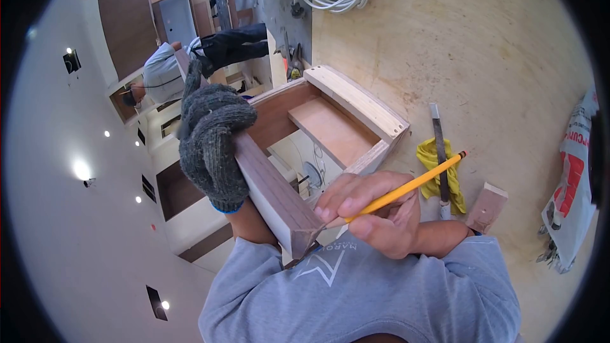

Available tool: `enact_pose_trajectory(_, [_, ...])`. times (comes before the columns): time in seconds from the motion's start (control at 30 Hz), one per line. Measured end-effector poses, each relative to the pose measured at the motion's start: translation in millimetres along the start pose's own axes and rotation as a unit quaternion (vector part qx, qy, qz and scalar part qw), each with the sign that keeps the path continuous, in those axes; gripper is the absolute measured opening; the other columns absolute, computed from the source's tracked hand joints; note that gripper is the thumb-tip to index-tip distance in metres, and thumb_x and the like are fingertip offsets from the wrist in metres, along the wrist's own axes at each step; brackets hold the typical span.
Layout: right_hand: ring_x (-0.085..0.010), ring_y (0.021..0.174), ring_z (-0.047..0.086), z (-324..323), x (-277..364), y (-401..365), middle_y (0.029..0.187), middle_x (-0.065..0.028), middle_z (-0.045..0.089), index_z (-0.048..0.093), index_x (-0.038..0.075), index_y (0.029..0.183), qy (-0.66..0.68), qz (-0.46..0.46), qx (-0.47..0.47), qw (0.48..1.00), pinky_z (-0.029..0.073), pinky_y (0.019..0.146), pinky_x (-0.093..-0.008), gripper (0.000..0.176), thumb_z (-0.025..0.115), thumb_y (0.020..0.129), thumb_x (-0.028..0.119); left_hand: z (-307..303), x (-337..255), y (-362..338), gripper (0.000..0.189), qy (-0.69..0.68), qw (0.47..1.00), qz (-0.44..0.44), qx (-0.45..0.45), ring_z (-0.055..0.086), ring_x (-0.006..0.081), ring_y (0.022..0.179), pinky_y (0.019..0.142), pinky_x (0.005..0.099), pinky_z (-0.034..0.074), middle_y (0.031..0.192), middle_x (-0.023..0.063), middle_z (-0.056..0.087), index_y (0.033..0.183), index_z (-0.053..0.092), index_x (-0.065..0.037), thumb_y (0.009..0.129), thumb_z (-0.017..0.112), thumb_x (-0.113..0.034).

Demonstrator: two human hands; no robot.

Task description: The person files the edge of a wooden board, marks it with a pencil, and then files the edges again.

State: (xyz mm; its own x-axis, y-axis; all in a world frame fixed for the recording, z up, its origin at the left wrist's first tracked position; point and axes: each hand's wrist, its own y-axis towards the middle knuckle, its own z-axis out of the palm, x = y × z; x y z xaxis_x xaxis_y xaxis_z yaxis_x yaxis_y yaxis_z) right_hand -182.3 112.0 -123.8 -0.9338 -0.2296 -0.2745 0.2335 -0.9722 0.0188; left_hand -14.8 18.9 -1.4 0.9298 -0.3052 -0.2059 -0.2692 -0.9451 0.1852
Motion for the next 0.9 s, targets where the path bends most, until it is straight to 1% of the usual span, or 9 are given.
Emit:
enact_pose_trajectory(0.2, [-0.0228,0.104,0.065,2,-3,-3,0.105,-0.0198,0.067,0.064,-0.005,0.105,0.010,0.001,-0.015,1.000,0.051,0.093,-0.0351,0.020,0.060,0.086,-0.008,2,4,0,0.037,0.021,1.000,0.011,-0.001,0.062,0.0304,0.092,0.096,0.0447,0.045,0.087,0.0139,0.067,0.078,0.070,0.000,0.087,0.051,-0.031])
enact_pose_trajectory(0.3, [-0.0288,0.099,0.063,6,-3,-5,0.096,-0.0198,0.067,0.059,0.000,0.105,-0.032,0.009,-0.042,0.999,0.050,0.090,-0.0431,0.017,0.062,0.089,0.004,1,3,0,0.036,0.009,1.000,0.016,-0.003,0.062,0.0296,0.092,0.096,0.0452,0.044,0.089,0.0134,0.067,0.079,0.069,0.000,0.087,0.051,-0.029])
enact_pose_trajectory(0.4, [-0.0287,0.100,0.063,3,-8,-7,0.096,-0.0204,0.066,0.059,0.000,0.104,-0.067,-0.004,-0.059,0.996,0.050,0.091,-0.0433,0.018,0.064,0.088,0.005,0,-3,1,0.026,0.072,0.995,0.068,0.014,0.063,0.0288,0.090,0.092,0.0414,0.046,0.088,0.0146,0.066,0.083,0.065,0.001,0.085,0.053,-0.022])
enact_pose_trajectory(0.43, [-0.0278,0.101,0.064,6,-8,-8,0.099,-0.0196,0.067,0.060,0.000,0.105,-0.085,0.007,-0.077,0.993,0.050,0.091,-0.0425,0.018,0.063,0.088,0.007,-1,-5,3,0.022,0.104,0.990,0.095,0.022,0.063,0.0286,0.089,0.089,0.0394,0.048,0.088,0.0153,0.065,0.086,0.063,0.002,0.084,0.053,-0.018])
enact_pose_trajectory(0.57, [-0.0236,0.101,0.065,4,-16,-5,0.105,-0.0157,0.068,0.060,0.001,0.109,-0.055,-0.045,-0.062,0.996,0.051,0.091,-0.0398,0.019,0.058,0.092,0.009,-8,-8,9,0.032,0.048,0.993,0.076,0.071,0.061,0.0291,0.097,0.097,0.0370,0.042,0.093,0.0151,0.065,0.088,0.062,0.002,0.092,0.040,-0.021])
enact_pose_trajectory(0.7, [-0.0208,0.091,0.069,8,-22,3,0.099,-0.0148,0.070,0.062,-0.003,0.107,-0.005,-0.097,-0.074,0.993,0.056,0.085,-0.0346,0.016,0.058,0.093,0.005,-10,-9,9,0.031,0.076,0.985,0.143,0.057,0.061,0.0303,0.092,0.093,0.0373,0.043,0.093,0.0147,0.065,0.091,0.063,0.001,0.094,0.040,-0.019])
enact_pose_trajectory(0.8, [-0.0209,0.091,0.069,8,-22,9,0.098,-0.0145,0.070,0.062,-0.002,0.107,-0.020,-0.118,-0.065,0.991,0.055,0.086,-0.0342,0.016,0.059,0.092,0.005,-5,-3,9,0.033,0.005,0.994,0.106,0.041,0.058,0.0367,0.089,0.097,0.0424,0.041,0.086,0.0182,0.062,0.085,0.063,0.001,0.094,0.043,-0.023])
enact_pose_trajectory(0.83, [-0.0209,0.091,0.069,6,-23,12,0.097,-0.0139,0.070,0.063,-0.001,0.106,-0.029,-0.128,-0.065,0.989,0.056,0.086,-0.0338,0.016,0.061,0.091,0.006,-8,-1,9,0.025,0.021,0.991,0.118,0.055,0.058,0.0365,0.091,0.092,0.0426,0.043,0.088,0.0177,0.062,0.093,0.063,-0.001,0.095,0.045,-0.019])
enact_pose_trajectory(0.9, [-0.0208,0.090,0.069,8,-25,17,0.097,-0.0132,0.070,0.063,-0.001,0.104,-0.044,-0.147,-0.060,0.986,0.056,0.086,-0.0336,0.015,0.061,0.091,0.006,-6,20,13,0.018,0.086,0.964,0.248,0.028,0.059,0.0362,0.091,0.091,0.0432,0.044,0.090,0.0171,0.063,0.102,0.060,-0.002,0.094,0.048,-0.013])
